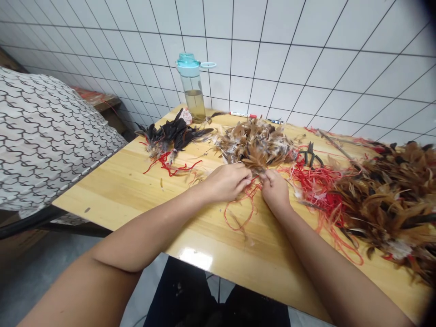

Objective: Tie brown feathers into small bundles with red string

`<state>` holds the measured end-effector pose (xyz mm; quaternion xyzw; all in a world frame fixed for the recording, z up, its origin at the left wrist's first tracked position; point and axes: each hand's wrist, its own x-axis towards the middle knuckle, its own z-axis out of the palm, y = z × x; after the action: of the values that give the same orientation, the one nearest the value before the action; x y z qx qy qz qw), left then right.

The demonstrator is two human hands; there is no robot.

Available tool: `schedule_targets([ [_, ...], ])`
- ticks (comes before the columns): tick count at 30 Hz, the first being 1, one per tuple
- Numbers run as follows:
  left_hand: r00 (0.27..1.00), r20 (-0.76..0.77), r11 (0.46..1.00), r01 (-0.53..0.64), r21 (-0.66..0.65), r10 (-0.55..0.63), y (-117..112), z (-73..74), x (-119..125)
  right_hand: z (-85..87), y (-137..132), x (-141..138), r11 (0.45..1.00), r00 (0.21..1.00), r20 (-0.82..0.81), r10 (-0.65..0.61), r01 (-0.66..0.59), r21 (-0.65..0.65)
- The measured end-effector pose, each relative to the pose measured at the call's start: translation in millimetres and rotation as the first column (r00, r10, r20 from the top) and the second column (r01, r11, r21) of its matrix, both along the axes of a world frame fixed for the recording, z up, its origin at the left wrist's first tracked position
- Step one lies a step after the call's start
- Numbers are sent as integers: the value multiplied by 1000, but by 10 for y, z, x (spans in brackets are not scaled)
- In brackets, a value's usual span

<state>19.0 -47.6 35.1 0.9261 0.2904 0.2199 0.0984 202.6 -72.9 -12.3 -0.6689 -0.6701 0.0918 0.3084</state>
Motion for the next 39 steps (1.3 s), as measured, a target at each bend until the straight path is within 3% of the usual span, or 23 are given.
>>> schedule_targets([
  [4, 999, -20, 982, 32, 188, -29, -59, 53, 10, 110, -104, -84, 994, 920, 389, 37, 5, -106],
  [9, 996, -46, 935, 83, 345, -72, 10, 44, -14, 161, -161, -150, 981, 781, 594, 194, -153, -119],
  [11, 995, -16, 938, 97, 333, -97, 60, 41, -35, 157, -185, -172, 964, 747, 613, 258, -244, -108],
  [14, 987, 81, 973, 122, 194, -140, 157, 45, -85, 147, -241, -219, 932, 748, 579, 325, -358, -61],
  [17, 977, 177, 992, 125, -5, -122, 265, 26, -144, 139, -275, -254, 937, 849, 415, 327, -348, -28],
  [19, 969, 226, 984, 129, -126, -98, 320, -17, -162, 128, -265, -258, 942, 920, 218, 325, -335, 9],
  [21, 953, 279, 960, 183, -214, -119, 345, -80, -144, 106, -236, -251, 940, 942, -19, 336, -334, 66],
  [23, 939, 315, 944, 218, -249, -134, 333, -143, -92, 67, -204, -238, 949, 909, -273, 315, -304, 84],
  [25, 952, 295, 952, 164, -257, -85, 289, -183, -23, 14, -172, -221, 972, 833, -506, 222, -233, 43],
  [28, 972, 232, 961, 107, -255, -46, 188, -187, 65, -60, -127, -185, 994, 761, -642, 90, -112, 6],
  [31, 969, 238, 978, 112, -178, -68, 86, -161, 111, -66, -98, -144, 997, 873, -484, 67, -41, 64],
  [34, 975, 209, 996, 81, -34, -72, 8, -148, 127, 14, -112, -123, 994, 994, -89, 58, -50, 93],
  [36, 988, 145, 996, 40, 83, -51, -23, -147, 129, 84, -139, -124, 998, 979, 200, 40, -48, 36],
  [39, 999, 38, 958, 15, 286, -27, -30, -146, 123, 160, -174, -133, 998, 876, 477, 68, -58, -34],
])
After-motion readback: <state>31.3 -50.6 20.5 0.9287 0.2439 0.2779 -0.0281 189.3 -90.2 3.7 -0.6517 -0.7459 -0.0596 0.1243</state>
